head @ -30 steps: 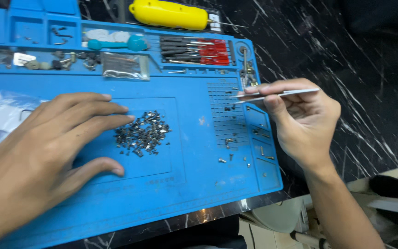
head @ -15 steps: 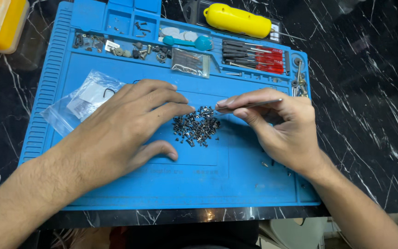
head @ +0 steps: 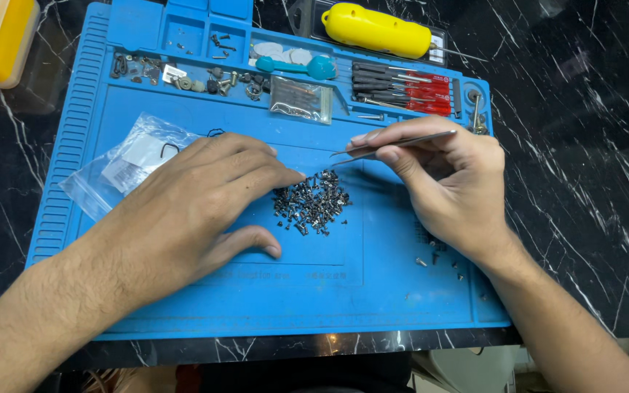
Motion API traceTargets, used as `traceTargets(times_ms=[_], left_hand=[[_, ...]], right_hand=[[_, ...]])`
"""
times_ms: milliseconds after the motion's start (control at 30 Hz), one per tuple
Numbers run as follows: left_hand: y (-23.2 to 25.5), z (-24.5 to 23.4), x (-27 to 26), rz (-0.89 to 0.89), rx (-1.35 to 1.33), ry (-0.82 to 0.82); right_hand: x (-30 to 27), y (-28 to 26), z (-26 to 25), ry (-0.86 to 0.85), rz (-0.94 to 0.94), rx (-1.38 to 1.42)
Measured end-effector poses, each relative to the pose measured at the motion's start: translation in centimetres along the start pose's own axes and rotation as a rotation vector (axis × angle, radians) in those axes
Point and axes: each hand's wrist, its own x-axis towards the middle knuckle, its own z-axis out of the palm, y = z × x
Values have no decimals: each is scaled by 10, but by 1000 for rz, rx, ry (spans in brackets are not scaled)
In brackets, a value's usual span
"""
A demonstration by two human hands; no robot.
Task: The person uses tweezers to pick up small screws from a pile on a blue work mat and places them into designated compartments. The person also handles a small plastic bag containing parts and moves it aside.
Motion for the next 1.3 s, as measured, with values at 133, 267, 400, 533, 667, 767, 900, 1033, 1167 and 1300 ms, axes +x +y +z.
traceTargets(times_ms=[133, 267, 400, 533, 667, 767, 900, 1033, 1167, 1300], left_hand=[[-1, -1, 0, 14, -2, 13], [1, -2, 1, 0, 3, 6], [1, -3, 1, 13, 7, 17], [2, -3, 1, -1, 9, 11], [1, -2, 0, 6, 4, 14], [1, -3, 1, 4, 7, 18], [3, -5, 1, -5, -14, 27], [1, -3, 1, 2, -12, 30], [0, -3, 1, -51, -5, -15], [-1, -1, 1, -65, -9, -16]], right_hand=[[-2, 6, -3, -36, -6, -69], [-3, 3, 0, -61, 24, 1], [-1, 1, 1, -37, 22, 55], [-3, -4, 7, -84, 85, 165], [-1, -3, 5, -119, 93, 112], [1, -5, -5, -78, 95, 152], [1, -6, -48, 31, -8, -18], [-23, 26, -105, 128, 67, -151], [-31, 42, -113, 51, 53, -206], [-38, 50, -112, 15, 82, -222]])
